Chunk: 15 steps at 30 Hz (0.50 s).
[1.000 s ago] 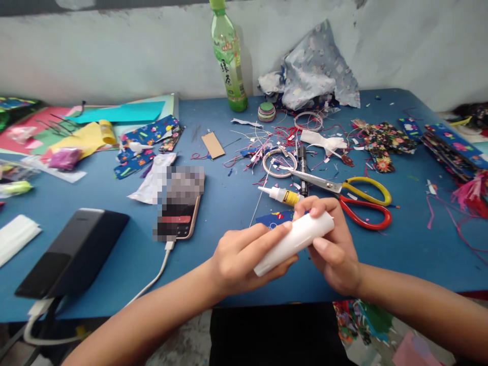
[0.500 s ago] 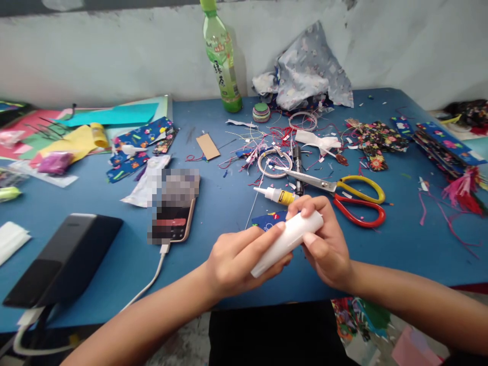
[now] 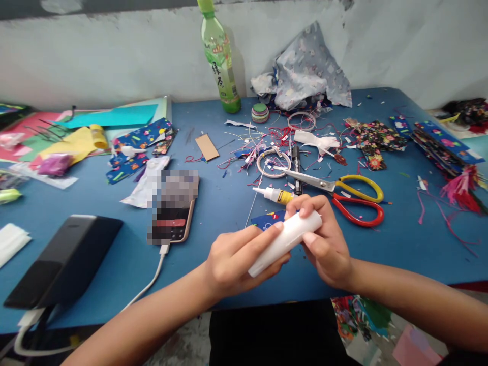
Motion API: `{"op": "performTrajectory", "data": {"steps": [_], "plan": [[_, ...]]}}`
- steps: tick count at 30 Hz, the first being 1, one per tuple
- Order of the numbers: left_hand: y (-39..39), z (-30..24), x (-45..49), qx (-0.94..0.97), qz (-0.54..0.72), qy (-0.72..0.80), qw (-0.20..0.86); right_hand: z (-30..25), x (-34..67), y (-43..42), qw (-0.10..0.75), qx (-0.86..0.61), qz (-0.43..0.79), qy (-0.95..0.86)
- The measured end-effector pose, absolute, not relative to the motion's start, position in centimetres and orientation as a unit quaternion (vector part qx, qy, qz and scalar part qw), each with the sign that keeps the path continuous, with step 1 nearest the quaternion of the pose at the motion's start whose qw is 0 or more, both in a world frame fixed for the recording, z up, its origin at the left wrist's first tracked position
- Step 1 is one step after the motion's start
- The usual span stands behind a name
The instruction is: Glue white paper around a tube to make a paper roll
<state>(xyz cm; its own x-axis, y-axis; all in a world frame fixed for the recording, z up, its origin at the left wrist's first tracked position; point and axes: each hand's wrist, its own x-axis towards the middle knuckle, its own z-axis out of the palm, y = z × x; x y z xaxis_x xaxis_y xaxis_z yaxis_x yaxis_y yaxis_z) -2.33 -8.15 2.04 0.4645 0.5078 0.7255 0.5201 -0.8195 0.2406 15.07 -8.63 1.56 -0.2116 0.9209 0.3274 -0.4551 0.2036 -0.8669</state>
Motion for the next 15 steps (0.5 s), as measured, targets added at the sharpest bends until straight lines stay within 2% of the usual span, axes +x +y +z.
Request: {"op": "performTrajectory", "data": {"steps": [15], "plan": [[-7.97,2.16,-2.28,-0.856,-0.420,-0.301,-0.009,1.62,15.24,-8.57,0.573,-0.238,0.589,-0.519]]}}
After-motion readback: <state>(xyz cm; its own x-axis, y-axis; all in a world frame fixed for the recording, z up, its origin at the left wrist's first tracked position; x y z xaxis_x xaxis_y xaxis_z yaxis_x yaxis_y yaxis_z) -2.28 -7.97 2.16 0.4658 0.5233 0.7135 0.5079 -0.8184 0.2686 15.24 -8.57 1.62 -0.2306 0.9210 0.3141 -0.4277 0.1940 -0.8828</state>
